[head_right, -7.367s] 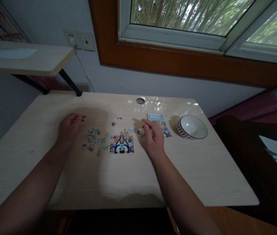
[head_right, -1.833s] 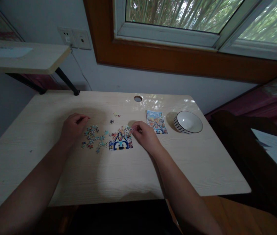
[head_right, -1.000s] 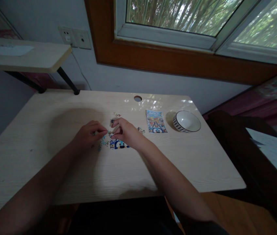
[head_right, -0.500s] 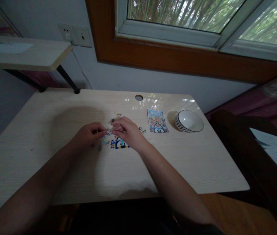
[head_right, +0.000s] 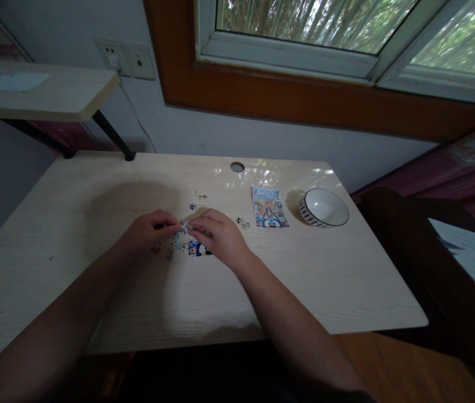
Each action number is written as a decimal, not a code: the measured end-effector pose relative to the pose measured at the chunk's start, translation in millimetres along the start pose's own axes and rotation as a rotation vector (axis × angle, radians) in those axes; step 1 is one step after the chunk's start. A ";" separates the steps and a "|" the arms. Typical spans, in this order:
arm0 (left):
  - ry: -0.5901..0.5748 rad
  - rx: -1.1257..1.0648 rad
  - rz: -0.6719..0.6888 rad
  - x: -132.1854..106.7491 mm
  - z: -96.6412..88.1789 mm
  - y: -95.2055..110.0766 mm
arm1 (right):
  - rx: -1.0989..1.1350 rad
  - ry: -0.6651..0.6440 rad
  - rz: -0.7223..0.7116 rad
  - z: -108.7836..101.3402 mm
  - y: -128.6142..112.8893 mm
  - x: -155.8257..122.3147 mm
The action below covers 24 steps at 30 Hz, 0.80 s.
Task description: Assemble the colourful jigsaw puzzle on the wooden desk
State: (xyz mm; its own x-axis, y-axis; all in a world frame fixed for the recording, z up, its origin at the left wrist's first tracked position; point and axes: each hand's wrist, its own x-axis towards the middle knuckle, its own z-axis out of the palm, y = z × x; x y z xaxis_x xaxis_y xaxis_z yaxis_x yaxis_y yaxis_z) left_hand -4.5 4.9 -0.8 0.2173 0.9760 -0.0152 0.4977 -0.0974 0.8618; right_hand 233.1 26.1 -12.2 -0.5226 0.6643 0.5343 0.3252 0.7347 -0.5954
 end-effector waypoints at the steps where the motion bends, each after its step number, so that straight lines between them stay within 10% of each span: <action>1: -0.003 0.010 0.003 0.0 0.2 0.2 | -0.008 0.002 -0.013 0.1 0.7 -0.3; 24: 0.086 0.489 0.474 -1.3 7.0 -7.6 | -0.218 -0.255 0.087 -3.6 11.9 -4.4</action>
State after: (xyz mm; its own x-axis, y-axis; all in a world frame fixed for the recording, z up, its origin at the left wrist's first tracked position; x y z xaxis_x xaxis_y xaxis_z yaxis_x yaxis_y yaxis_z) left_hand -2.7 3.0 -10.9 0.4480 0.8161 0.3650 0.6914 -0.5751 0.4372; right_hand 242.1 32.4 -19.4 -0.6563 0.6907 0.3037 0.5238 0.7068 -0.4755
